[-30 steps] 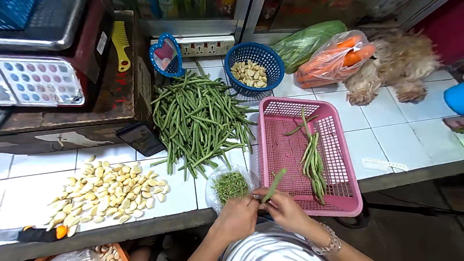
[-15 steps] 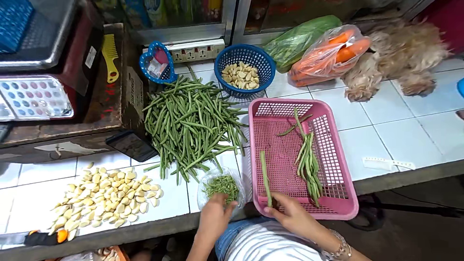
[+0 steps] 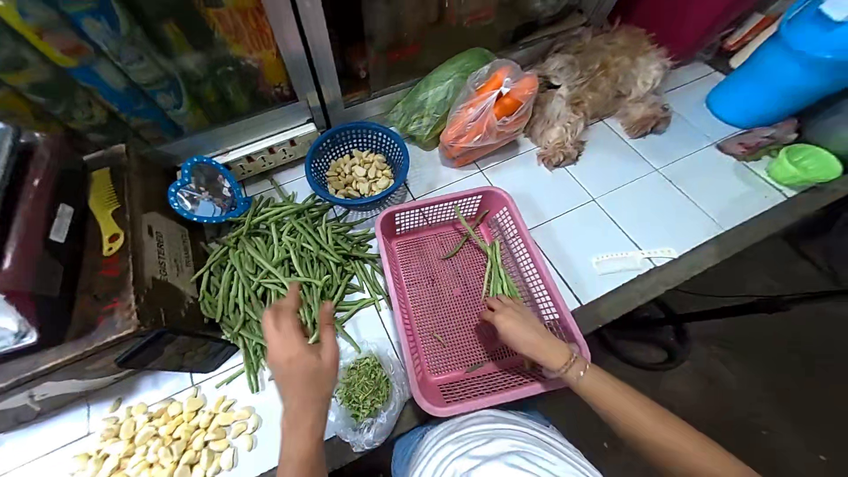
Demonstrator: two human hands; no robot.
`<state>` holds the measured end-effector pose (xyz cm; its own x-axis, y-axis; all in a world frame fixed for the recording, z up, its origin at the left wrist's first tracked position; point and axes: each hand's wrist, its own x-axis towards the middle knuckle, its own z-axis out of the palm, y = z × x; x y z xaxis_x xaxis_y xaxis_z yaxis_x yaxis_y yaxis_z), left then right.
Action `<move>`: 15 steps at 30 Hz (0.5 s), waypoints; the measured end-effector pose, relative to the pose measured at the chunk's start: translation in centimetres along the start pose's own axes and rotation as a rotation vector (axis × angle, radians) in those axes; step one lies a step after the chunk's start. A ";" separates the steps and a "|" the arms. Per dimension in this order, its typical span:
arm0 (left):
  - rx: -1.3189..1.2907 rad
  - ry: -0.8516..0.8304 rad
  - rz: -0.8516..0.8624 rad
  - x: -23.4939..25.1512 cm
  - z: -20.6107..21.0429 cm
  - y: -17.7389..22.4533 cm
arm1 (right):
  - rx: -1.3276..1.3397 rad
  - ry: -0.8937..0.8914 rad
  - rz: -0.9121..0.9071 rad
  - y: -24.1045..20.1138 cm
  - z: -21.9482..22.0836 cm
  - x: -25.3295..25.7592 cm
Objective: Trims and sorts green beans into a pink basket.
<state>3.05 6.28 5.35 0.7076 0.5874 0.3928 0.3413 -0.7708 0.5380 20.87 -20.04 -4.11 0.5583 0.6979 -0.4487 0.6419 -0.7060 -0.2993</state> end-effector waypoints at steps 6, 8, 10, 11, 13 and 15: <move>-0.167 -0.330 0.153 -5.7 6.4 4.2 | -0.061 -0.077 -0.239 5.0 0.7 2.8; -0.219 -0.365 0.159 -7.6 7.4 5.0 | -0.034 -0.064 -0.308 5.5 1.1 3.2; -0.238 -0.421 0.136 -9.1 7.9 5.7 | -0.038 -0.099 -0.333 5.5 1.4 3.5; -0.234 -0.441 0.123 -9.7 8.1 5.9 | -0.042 -0.114 -0.333 5.5 1.5 3.5; -0.222 -0.448 0.097 -10.7 8.3 5.8 | -0.060 -0.118 -0.334 5.7 1.5 3.4; -0.215 -0.444 0.065 -11.5 8.2 5.4 | -0.099 -0.119 -0.354 6.3 1.3 3.0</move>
<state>1.80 -6.70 -2.37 0.9343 0.3421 0.1000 0.1856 -0.7066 0.6828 25.92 -22.55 -8.47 0.2323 0.8732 -0.4284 0.8349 -0.4050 -0.3728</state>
